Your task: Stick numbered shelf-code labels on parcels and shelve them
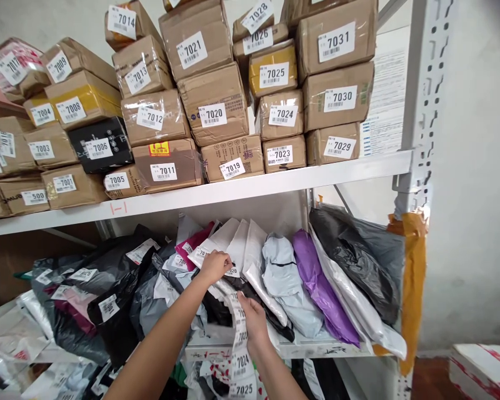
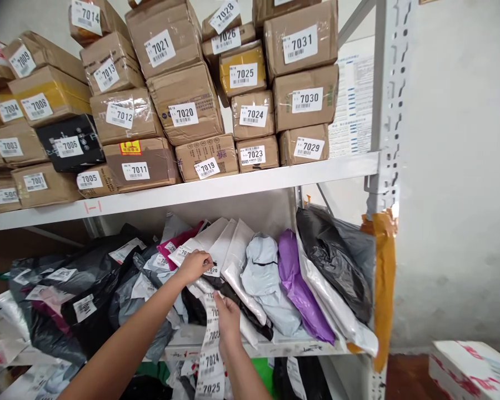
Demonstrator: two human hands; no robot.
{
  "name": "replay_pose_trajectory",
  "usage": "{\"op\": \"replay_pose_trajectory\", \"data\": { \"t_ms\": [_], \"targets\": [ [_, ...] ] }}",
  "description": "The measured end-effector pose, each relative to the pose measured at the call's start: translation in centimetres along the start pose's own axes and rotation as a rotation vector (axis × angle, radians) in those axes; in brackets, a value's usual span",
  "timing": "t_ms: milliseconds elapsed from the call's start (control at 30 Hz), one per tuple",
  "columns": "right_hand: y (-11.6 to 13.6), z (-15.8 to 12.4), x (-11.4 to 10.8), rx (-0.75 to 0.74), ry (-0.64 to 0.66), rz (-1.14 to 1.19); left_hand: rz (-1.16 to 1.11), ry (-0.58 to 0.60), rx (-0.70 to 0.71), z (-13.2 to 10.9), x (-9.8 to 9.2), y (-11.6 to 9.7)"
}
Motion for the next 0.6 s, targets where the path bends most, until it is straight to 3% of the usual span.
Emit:
{"op": "replay_pose_trajectory", "data": {
  "t_ms": [67,133,200,267,433,600],
  "targets": [
    [1.0,-0.6,-0.9,0.012,0.060,0.003,0.024,-0.076,-0.008,-0.5,-0.5,-1.0],
    [2.6,-0.7,-1.4,-0.007,0.075,0.050,-0.009,-0.109,0.116,-1.0,-0.9,-2.6],
    [4.0,-0.4,-1.5,-0.027,0.052,0.124,-0.058,-0.013,0.307,-1.3,-0.7,-4.2],
    [4.7,0.2,-1.2,-0.029,0.040,0.170,-0.062,0.123,0.397,-1.2,-0.1,-5.0],
    [3.3,1.9,-0.7,0.060,0.034,0.186,-0.002,0.231,0.286,0.8,1.5,-3.9],
    [1.1,3.9,-0.9,0.044,-0.134,0.109,-0.037,0.317,0.230,2.1,2.0,-3.4]
  ]
}}
Point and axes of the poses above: each hand's wrist, its own z-axis towards the middle knuckle, its own x-axis out of the palm, y = z × x, the point moved 3 cm from there along z, towards the middle knuckle, and after that the axes turned 14 degrees about -x, right-handed, at the moved point
